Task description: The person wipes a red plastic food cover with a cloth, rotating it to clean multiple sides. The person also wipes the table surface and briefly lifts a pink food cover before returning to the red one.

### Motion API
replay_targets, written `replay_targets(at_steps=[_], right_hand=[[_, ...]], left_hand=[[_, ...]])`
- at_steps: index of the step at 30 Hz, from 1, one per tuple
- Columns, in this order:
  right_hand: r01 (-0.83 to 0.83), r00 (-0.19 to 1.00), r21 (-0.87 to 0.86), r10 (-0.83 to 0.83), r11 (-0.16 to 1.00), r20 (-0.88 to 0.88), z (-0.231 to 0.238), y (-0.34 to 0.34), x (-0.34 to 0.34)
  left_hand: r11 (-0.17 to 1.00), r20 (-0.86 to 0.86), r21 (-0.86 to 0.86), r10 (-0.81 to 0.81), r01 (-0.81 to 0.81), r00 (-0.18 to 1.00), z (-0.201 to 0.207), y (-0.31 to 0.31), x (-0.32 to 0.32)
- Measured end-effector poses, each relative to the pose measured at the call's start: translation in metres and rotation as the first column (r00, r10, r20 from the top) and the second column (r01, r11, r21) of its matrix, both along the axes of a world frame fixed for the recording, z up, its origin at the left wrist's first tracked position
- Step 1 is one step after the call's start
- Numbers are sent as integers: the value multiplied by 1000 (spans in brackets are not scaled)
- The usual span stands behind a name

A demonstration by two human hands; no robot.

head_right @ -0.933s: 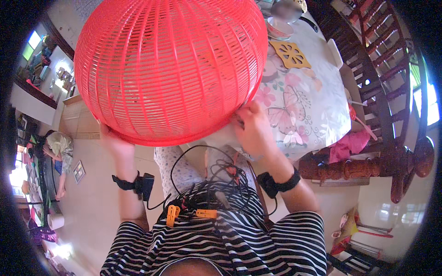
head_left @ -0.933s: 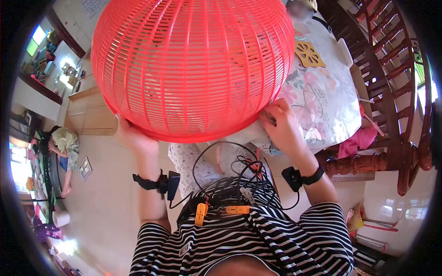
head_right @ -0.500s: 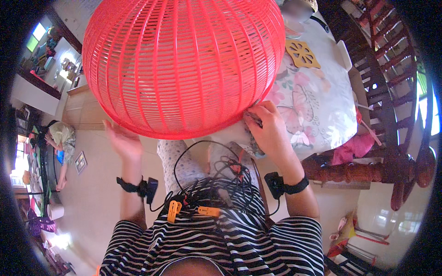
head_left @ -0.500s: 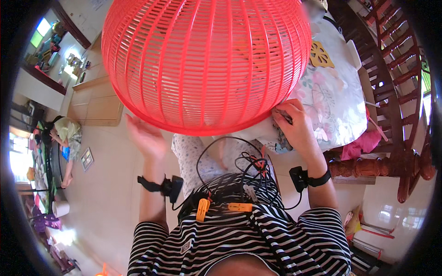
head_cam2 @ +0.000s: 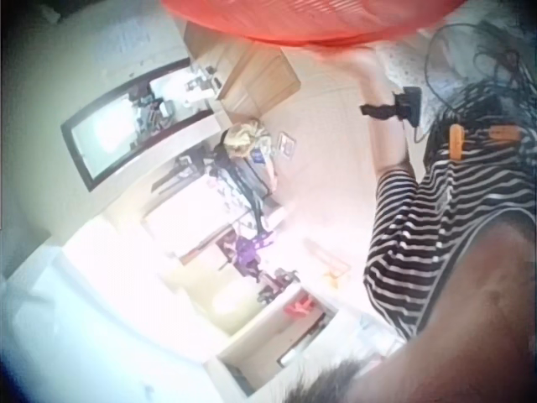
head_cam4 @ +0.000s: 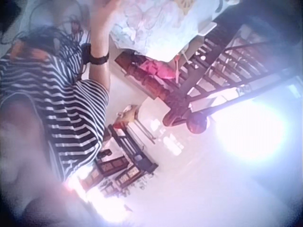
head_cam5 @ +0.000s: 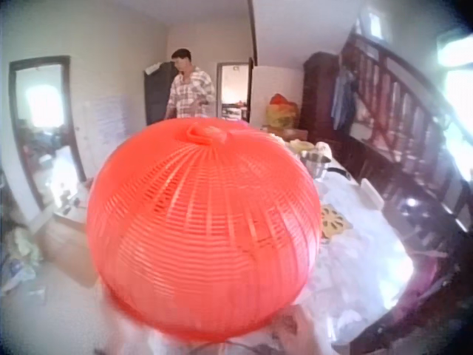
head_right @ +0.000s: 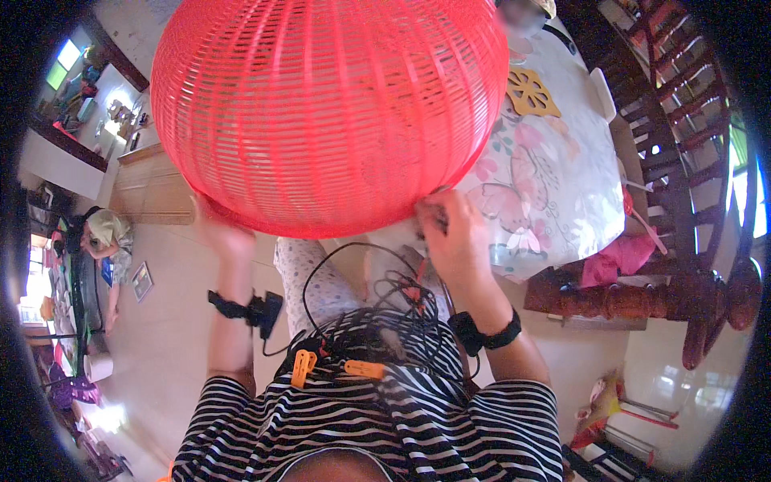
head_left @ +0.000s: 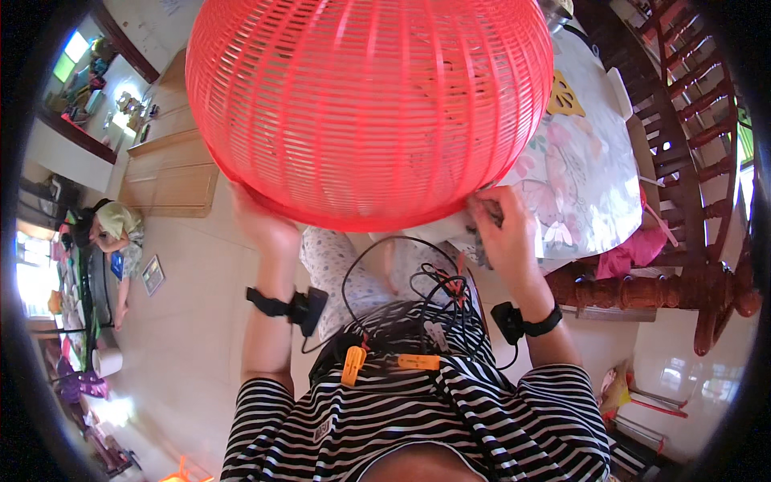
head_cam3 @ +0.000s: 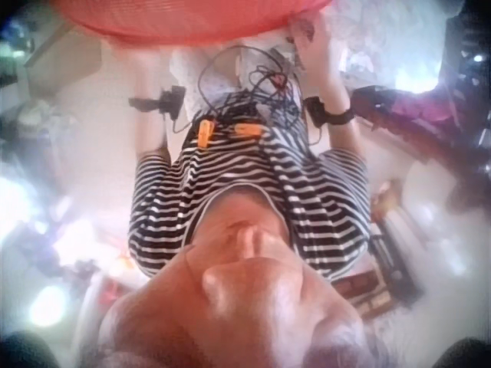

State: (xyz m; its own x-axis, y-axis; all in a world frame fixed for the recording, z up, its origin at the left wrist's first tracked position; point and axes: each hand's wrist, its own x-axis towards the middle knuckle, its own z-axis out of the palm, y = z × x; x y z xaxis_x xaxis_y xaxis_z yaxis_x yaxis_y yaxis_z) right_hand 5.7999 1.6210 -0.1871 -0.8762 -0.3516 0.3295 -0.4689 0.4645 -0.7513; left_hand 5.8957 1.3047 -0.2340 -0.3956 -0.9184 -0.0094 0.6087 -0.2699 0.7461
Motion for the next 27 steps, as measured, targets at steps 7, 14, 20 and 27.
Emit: replay_targets(at_steps=[7,14,20,27], right_hand=[[-111,990,55,115,992,-77,10,-2,4],[-106,992,24,104,994,78,19,-4,6],[-87,994,63,91,994,-55,19,-6,5],[-74,989,59,80,996,-122,12,-11,7]], left_hand=[[905,107,-188,-367,381,924,3,78,29],[987,47,-11,-159,159,986,-1,-18,26],[963,60,-94,-247,252,967,16,-109,-4],[955,116,-135,-248,263,962,12,-79,0]])
